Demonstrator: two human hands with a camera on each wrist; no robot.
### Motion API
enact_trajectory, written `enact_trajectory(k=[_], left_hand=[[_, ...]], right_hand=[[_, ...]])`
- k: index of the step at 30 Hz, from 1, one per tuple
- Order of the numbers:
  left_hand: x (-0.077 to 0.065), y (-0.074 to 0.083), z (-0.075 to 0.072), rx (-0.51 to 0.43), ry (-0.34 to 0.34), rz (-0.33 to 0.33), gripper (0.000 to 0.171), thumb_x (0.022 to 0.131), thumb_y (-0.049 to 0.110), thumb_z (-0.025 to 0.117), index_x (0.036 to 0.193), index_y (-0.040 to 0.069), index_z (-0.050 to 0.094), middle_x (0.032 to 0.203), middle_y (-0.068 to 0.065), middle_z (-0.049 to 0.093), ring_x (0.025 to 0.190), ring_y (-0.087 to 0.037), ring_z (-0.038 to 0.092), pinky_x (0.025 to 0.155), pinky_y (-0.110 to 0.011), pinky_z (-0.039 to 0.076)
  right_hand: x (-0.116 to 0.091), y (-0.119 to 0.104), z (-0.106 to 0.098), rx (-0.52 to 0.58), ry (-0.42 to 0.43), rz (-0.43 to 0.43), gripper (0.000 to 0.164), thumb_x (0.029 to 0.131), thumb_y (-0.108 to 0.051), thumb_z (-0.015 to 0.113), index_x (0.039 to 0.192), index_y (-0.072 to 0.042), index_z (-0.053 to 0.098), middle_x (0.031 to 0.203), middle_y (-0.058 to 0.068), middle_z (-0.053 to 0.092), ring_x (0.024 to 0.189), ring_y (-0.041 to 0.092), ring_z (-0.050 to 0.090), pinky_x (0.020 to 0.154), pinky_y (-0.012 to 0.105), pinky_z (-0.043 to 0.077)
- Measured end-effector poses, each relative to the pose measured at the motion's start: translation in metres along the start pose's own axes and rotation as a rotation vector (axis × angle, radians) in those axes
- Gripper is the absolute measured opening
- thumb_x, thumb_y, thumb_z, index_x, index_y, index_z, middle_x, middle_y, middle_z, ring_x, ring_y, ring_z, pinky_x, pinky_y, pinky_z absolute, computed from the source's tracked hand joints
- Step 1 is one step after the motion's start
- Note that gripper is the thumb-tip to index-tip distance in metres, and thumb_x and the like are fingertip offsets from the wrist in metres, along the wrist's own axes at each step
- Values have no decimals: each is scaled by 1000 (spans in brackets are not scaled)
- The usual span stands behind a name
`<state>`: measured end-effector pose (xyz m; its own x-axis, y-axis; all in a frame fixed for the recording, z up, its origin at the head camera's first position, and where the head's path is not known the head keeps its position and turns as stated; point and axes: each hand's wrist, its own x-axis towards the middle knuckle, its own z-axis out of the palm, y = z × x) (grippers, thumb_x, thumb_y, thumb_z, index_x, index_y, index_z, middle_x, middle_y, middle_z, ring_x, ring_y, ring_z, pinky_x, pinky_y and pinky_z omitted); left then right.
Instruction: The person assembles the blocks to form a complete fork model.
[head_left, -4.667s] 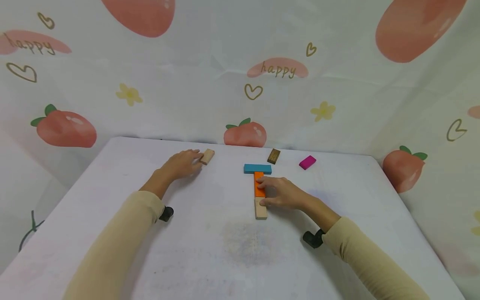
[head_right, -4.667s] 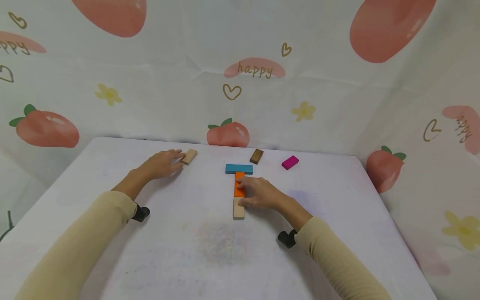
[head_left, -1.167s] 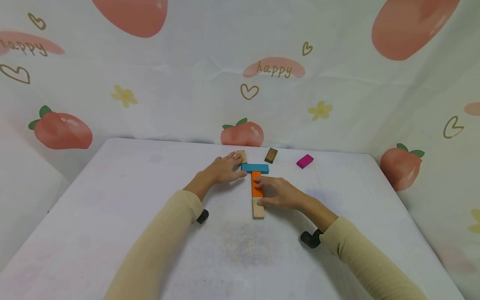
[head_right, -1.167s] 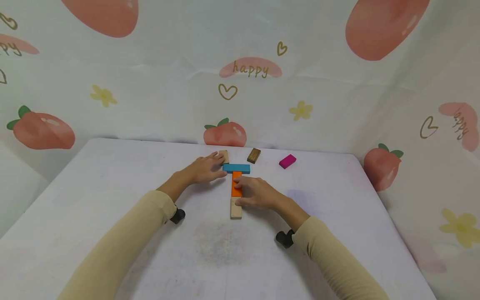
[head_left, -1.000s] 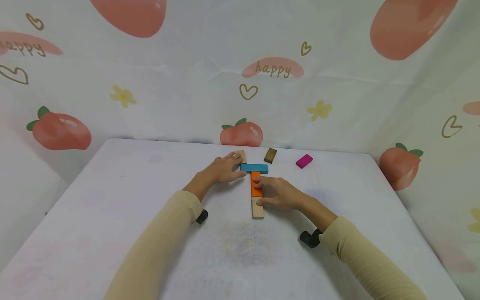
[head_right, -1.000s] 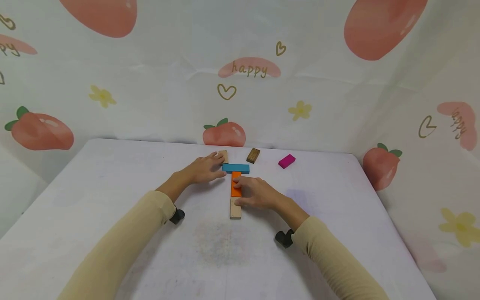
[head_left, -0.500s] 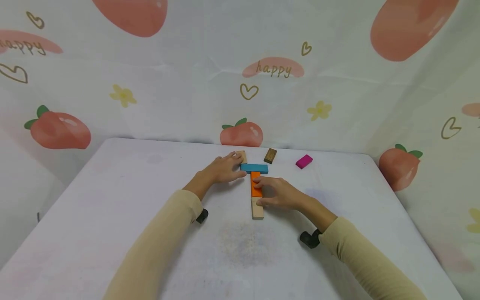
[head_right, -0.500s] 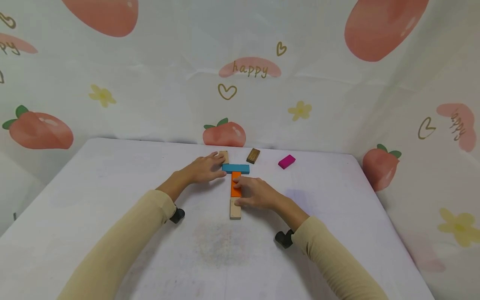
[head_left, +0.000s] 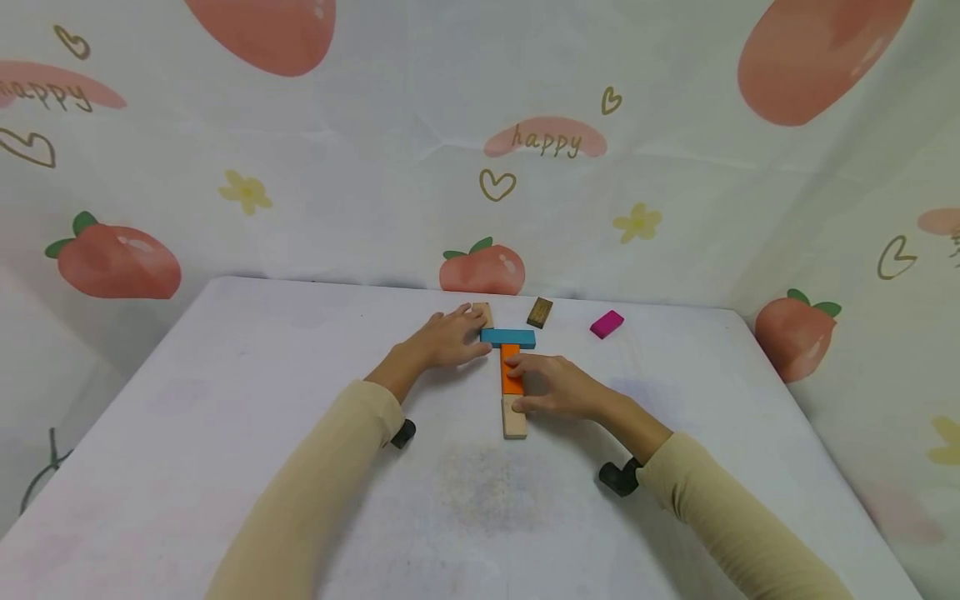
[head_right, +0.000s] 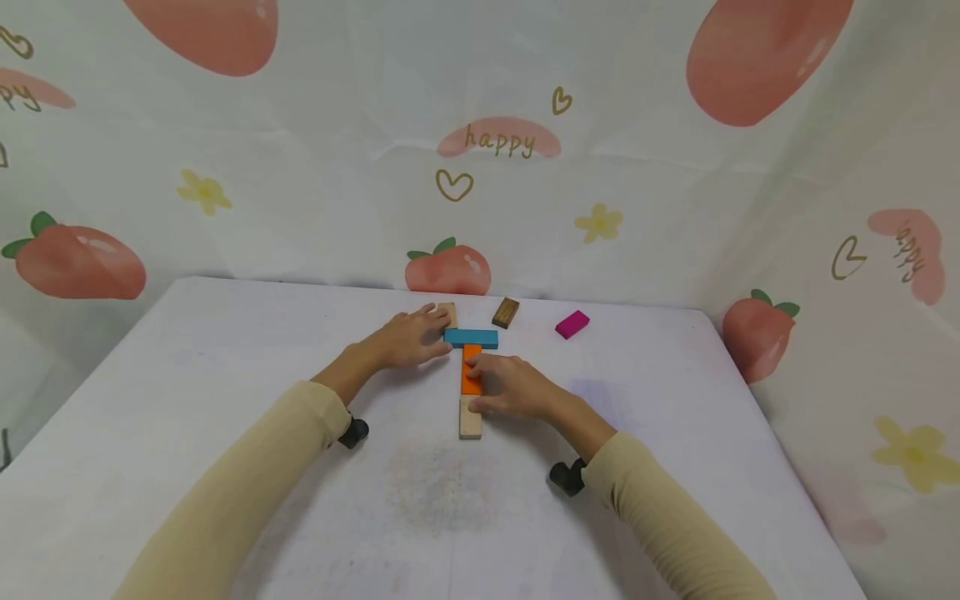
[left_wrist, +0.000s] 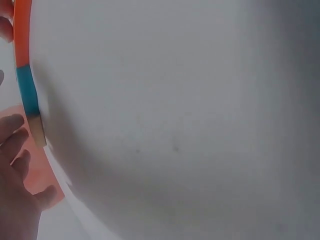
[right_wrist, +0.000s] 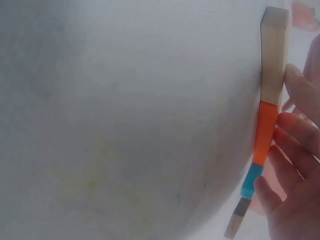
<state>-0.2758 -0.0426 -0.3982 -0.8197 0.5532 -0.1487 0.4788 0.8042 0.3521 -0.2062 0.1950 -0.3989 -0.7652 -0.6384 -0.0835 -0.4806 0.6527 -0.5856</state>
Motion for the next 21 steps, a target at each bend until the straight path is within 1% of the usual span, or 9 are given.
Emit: enact_trajectory(k=[4,8,11,14,16,18,21], left_hand=[[-4,3,1,44,-16,43,67,99,47,49,154,10,38,162,-9,28,152,-29,17,117,-62,16],[-9,8,3,86,-50,99,67,99,46,51,154,10,39,162,-8,29,151,-28,21,116,-62,18],[-14,11,6,111,-57,133,65,99,45,52,153,11,41,161,-7,31,150,-28,24,115,-64,18],[-17,15,9,123,-53,159,64,99,46,52,153,13,42,161,-6,31,150,-27,24,115,-65,17],[-19,18,11,135,-45,176,65,99,48,52,153,14,41,161,-6,31,150,-26,23,115,-65,17],[-19,21,13,139,-32,188,66,99,51,52,153,15,41,161,-8,31,150,-27,22,115,-64,17],[-20,27,14,147,-25,192,70,97,56,52,154,16,40,161,-8,30,151,-29,20,116,-64,16]], right_hand=[[0,-1,0,-16,-3,-3,52,89,-33,75,132,-5,63,149,8,50,140,31,42,112,52,34],[0,-2,0,-60,-4,-16,54,90,-34,74,132,-3,63,149,10,50,139,32,43,111,52,35],[1,-3,1,-92,-7,-28,56,90,-35,74,134,-2,62,149,12,49,138,34,43,111,53,36],[1,-3,1,-116,-2,-49,59,90,-36,74,136,-2,61,149,13,49,138,35,44,110,53,37],[1,-3,0,-126,19,-70,58,90,-36,74,135,-2,61,147,13,51,136,35,46,109,53,39],[1,-1,-3,-135,61,-79,53,91,-33,73,133,-2,63,143,13,55,134,34,49,108,53,40],[3,4,-8,-158,147,-47,45,93,-28,71,129,-2,65,136,13,61,131,34,52,107,53,41]])
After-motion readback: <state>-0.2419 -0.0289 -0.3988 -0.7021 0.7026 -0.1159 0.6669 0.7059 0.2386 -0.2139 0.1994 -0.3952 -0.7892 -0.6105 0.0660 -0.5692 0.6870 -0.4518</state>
